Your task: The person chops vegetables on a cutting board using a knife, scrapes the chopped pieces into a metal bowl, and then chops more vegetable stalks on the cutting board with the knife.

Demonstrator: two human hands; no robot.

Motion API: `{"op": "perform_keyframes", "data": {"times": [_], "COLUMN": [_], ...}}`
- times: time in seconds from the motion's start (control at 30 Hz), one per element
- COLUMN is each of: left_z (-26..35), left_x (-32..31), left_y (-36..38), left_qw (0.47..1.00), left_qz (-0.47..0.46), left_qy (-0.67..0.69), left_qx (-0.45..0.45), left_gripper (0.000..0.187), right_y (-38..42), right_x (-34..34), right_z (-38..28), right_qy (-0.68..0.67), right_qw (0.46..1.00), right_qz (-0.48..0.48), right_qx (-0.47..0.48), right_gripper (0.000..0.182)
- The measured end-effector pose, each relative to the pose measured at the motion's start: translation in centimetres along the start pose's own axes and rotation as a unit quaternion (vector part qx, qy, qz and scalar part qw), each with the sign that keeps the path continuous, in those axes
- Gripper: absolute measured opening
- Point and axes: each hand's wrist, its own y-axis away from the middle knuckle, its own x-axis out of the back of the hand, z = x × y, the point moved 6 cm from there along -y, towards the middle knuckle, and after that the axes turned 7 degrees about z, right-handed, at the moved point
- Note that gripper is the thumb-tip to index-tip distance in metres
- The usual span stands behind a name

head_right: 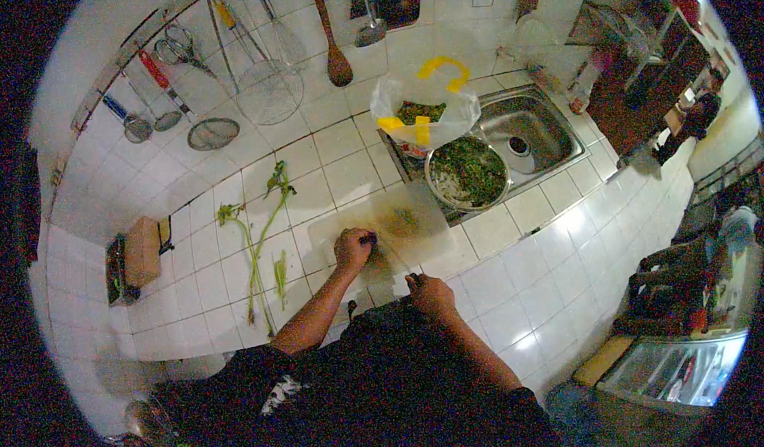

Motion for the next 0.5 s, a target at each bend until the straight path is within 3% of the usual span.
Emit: {"op": "perform_keyframes", "data": {"times": [0.27, 0.33, 0.5], "left_z": [0.7, 0.6, 0.7], "left_x": [0.6, 0.0, 0.6], "left_y": [0.4, 0.5, 0.2], "left_qw": [1.000, 1.000, 1.000], "left_qz": [0.009, 0.006, 0.003], "left_qy": [0.000, -0.025, 0.005], "left_qx": [-0.010, -0.014, -0.015], "left_gripper": [0.018, 0.019, 0.019], "right_y": [-1.5, -2.0, -1.1], "right_x": [-1.2, -0.9, -0.1], "right_z": [-0.6, -1.5, 0.2], "right_qy": [-0.014, -0.021, -0.004], "right_qw": [0.999, 0.996, 0.999], "right_qz": [-0.028, -0.027, 0.001], "right_qx": [0.020, 0.077, 0.032], "right_gripper": [0.056, 0.056, 0.055]}}
